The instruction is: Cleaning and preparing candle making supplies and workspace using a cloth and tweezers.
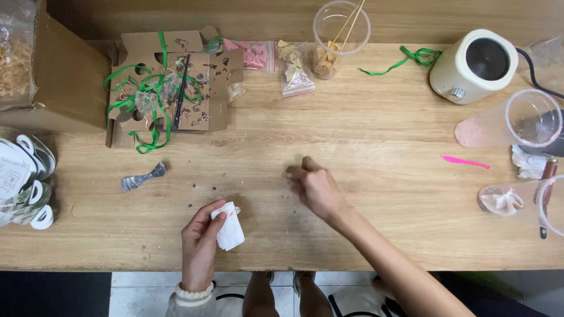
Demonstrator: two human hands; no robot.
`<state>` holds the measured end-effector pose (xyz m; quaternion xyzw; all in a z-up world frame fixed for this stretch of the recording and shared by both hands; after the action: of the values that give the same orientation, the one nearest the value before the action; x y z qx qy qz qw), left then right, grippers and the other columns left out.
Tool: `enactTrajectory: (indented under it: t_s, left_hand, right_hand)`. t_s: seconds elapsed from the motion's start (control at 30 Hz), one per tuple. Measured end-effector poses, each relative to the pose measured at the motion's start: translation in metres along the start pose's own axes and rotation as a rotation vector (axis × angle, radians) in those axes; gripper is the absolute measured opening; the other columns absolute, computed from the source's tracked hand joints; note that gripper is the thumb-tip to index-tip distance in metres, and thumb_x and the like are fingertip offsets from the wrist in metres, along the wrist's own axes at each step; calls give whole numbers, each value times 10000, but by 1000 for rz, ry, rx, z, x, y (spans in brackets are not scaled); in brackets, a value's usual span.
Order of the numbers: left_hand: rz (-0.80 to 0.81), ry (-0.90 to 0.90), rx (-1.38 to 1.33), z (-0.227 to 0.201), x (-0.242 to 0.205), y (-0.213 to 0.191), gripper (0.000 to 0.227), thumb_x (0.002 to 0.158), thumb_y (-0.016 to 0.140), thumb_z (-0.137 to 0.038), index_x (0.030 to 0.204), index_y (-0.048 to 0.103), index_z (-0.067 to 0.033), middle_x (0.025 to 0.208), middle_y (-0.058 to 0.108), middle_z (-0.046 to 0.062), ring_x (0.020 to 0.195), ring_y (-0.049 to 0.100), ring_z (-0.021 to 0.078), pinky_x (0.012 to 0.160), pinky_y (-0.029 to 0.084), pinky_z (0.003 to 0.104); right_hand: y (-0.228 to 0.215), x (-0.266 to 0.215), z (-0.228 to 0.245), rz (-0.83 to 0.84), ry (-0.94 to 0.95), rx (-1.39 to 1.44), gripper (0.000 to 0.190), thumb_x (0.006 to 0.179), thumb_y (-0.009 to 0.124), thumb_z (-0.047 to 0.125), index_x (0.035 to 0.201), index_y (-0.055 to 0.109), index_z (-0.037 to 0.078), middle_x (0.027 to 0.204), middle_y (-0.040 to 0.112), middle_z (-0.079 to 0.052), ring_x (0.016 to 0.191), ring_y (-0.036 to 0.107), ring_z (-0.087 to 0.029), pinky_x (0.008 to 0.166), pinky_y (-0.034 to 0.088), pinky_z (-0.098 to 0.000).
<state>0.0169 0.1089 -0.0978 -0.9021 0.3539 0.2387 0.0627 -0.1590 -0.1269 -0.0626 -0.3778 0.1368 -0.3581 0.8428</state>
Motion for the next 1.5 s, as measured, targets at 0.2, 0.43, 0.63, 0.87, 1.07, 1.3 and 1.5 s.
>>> enactTrajectory:
  t_s: [0.2, 0.43, 0.63, 0.87, 1.07, 1.3, 1.5]
  left_hand:
    - [-1, 6, 12, -4, -6, -7, 306, 945, 626, -53, 1237, 708, -8, 1075, 778, 114, 934, 695, 124, 828, 544, 268]
    - [-32, 33, 22, -7, -11, -19, 302, 945, 617, -24, 1233, 708, -14, 1081, 772, 103, 938, 688, 115, 828, 542, 262]
    - [-105, 98, 17, -20, -12, -52, 247, 945, 624, 0, 1162, 740, -24, 1056, 771, 96, 922, 694, 126, 807, 552, 274]
    - [-122, 225, 60, -30, -17, -112, 145, 934, 632, 37, 915, 774, 20, 1038, 737, 51, 954, 678, 136, 826, 531, 275]
    - [-174, 239, 51, -28, -17, -144, 151, 917, 624, 55, 882, 768, 26, 1017, 731, 46, 956, 680, 140, 846, 528, 275]
    - [-161, 233, 32, -29, -1, -137, 176, 915, 599, 69, 878, 766, 29, 1027, 741, 43, 929, 683, 147, 815, 530, 273]
    - [-126, 234, 57, -32, -2, -127, 173, 929, 597, 74, 883, 761, 41, 1018, 742, 54, 928, 691, 149, 819, 534, 272]
  right_hand:
    - [-116, 39, -92, -260, -28, -354, 271, 866, 769, 133, 1129, 801, 75, 823, 631, -188, 726, 604, -312, 699, 535, -427]
    - [-35, 20, -88, -78, 175, 345, 181, 899, 662, 98, 1055, 725, 32, 915, 733, -193, 750, 638, -281, 671, 585, -382]
    - [30, 11, 38, 201, -136, -13, 282, 935, 652, 0, 1198, 737, 58, 984, 659, -167, 693, 617, -221, 655, 608, -294]
    - [18, 174, 18, -28, -179, -310, 454, 776, 713, 6, 1228, 673, -13, 1173, 605, -281, 954, 626, -450, 845, 530, -513]
    - [97, 111, 83, 208, -440, -432, 270, 897, 602, -14, 1135, 711, 54, 1225, 646, -162, 986, 662, -307, 794, 591, -383]
    - [89, 104, 56, 370, -246, -301, 214, 1037, 517, 7, 975, 720, 28, 1403, 637, -95, 993, 692, -191, 738, 594, -266]
    - [47, 149, 45, 209, -214, -383, 197, 909, 705, 79, 1103, 721, 46, 1165, 665, -166, 1003, 654, -321, 926, 590, -389]
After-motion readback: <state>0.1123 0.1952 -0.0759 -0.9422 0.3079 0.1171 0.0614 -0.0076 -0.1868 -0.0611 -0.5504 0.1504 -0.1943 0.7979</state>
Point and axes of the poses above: each hand's wrist, its own x-axis towards the middle knuckle, its own y-axis out of the palm, z = x × y, the point moved 10 cm from there along x, towards the middle knuckle
